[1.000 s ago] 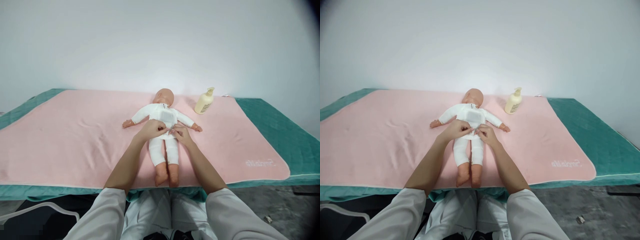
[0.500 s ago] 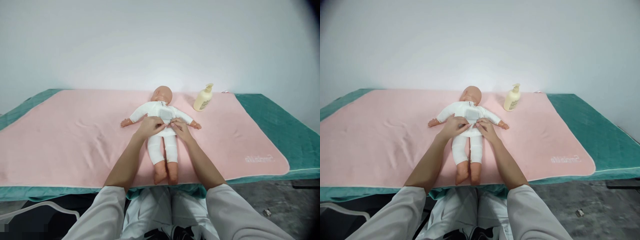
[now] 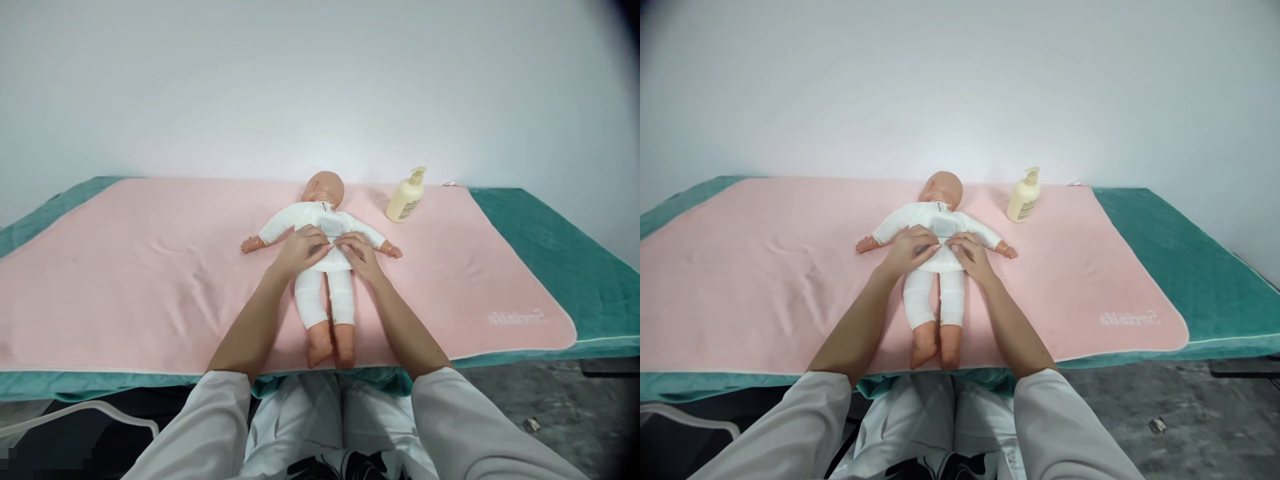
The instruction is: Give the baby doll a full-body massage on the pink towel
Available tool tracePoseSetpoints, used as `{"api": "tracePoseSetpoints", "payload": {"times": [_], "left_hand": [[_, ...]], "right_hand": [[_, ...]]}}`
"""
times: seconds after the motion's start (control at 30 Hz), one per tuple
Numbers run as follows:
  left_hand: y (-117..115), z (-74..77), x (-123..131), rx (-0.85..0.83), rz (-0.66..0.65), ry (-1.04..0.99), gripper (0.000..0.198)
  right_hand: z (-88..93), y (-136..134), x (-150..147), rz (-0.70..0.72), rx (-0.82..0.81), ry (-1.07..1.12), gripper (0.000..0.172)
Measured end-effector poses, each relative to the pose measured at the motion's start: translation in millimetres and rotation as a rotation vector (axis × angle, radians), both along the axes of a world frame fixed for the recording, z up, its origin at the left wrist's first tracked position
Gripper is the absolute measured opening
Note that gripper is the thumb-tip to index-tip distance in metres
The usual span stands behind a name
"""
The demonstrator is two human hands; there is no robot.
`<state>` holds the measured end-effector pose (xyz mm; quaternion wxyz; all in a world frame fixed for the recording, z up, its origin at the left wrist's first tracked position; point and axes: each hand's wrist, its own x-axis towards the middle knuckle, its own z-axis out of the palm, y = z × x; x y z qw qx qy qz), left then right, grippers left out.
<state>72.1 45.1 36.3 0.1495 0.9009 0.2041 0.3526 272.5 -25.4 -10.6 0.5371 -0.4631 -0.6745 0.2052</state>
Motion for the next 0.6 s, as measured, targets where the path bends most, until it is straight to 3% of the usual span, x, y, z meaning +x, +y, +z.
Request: {"api": "tracePoseSetpoints", "payload": {"times": [0.43, 0.6], "left_hand": [[-0.3, 2.0, 0.0, -0.082, 0.038, 0.091, 0.036], [1.9, 0.2, 0.8, -0.141, 0.040, 0.022, 0.037]], "right_hand": [[-2.4, 8.0, -2.2, -0.011, -0.018, -0.066, 0.038], [-2.5, 6.3, -0.8, -0.006, -0.005, -0.039, 0.037]]}}
